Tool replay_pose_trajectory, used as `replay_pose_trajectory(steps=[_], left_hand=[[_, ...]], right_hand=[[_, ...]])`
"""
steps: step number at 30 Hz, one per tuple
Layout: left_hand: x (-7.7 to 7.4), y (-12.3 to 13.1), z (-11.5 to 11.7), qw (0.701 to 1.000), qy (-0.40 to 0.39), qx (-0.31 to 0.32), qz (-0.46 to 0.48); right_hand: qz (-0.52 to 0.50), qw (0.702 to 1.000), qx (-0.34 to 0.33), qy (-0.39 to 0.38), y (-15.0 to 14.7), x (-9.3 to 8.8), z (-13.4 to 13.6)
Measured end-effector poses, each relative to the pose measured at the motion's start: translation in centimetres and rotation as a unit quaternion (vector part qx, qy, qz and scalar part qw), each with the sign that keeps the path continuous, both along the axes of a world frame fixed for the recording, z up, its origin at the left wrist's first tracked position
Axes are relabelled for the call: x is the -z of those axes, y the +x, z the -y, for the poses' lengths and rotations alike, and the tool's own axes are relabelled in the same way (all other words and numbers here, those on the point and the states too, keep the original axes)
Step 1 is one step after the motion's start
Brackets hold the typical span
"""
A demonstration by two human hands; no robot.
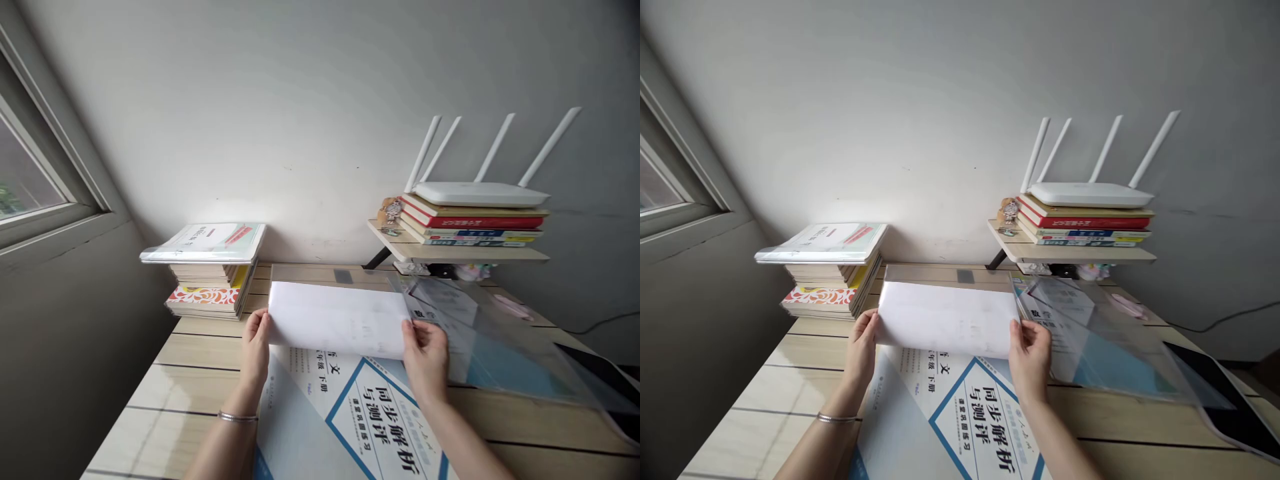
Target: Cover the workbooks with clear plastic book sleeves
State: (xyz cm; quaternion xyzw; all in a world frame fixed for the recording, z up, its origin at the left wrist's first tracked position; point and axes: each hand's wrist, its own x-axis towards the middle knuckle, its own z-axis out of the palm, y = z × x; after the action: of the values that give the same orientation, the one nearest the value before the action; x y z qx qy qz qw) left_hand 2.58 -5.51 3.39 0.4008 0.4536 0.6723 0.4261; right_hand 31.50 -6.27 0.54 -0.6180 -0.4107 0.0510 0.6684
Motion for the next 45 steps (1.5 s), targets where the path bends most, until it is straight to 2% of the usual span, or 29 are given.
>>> replay_pose_trajectory(steps=[1,3,5,7,8,10,13,17,20,22,27,30,37,42,45], left_hand=[[0.0,-0.2,-0.1,1.000,0.003,0.019,0.012],[-0.1,-0.5,-0.2,0.998,0.004,0.056,0.030],[-0.4,-0.9,-0.3,0.995,-0.011,0.090,0.045],[-0.8,-1.3,-0.3,0.990,-0.027,0.124,0.055],[-1.0,-1.6,-0.3,0.988,-0.033,0.142,0.057],[-1.5,-2.3,-0.4,0.980,-0.041,0.189,0.053],[-1.8,-3.6,-0.8,0.957,-0.058,0.278,0.053],[-1.8,-4.9,-1.4,0.920,-0.082,0.378,0.061],[-1.5,-4.9,-2.1,0.895,-0.079,0.436,0.042],[-1.2,-4.6,-2.4,0.892,-0.071,0.445,0.022],[-0.4,-4.2,-2.7,0.907,-0.073,0.415,0.009],[-0.2,-4.4,-2.6,0.910,-0.074,0.408,0.009],[-0.3,-4.7,-2.3,0.908,-0.067,0.414,0.013],[-0.6,-4.7,-1.9,0.909,-0.065,0.412,0.014],[-0.7,-4.5,-1.9,0.913,-0.054,0.403,0.023]], right_hand=[[0.075,0.997,0.021,0.025,-0.4,-0.6,0.4],[0.246,0.965,0.030,0.080,-1.9,-2.2,1.7],[0.390,0.913,-0.054,0.103,-4.4,-3.8,3.1],[0.502,0.849,-0.136,0.094,-7.4,-4.7,4.0],[0.541,0.821,-0.163,0.080,-9.0,-4.8,4.2],[0.589,0.785,-0.182,0.060,-11.5,-4.2,4.1],[0.624,0.760,-0.170,0.060,-13.7,-2.5,3.1],[0.655,0.730,-0.172,0.089,-14.1,-1.4,2.1],[0.663,0.717,-0.185,0.108,-14.0,-1.4,2.2],[0.667,0.712,-0.191,0.107,-14.1,-1.3,2.4],[0.661,0.722,-0.186,0.083,-14.8,-0.3,2.7],[0.665,0.718,-0.188,0.085,-14.9,-0.1,2.6],[0.668,0.720,-0.167,0.080,-14.7,-0.9,2.0],[0.657,0.730,-0.173,0.071,-14.9,-1.3,2.2],[0.658,0.726,-0.181,0.086,-14.6,-1.3,2.7]])
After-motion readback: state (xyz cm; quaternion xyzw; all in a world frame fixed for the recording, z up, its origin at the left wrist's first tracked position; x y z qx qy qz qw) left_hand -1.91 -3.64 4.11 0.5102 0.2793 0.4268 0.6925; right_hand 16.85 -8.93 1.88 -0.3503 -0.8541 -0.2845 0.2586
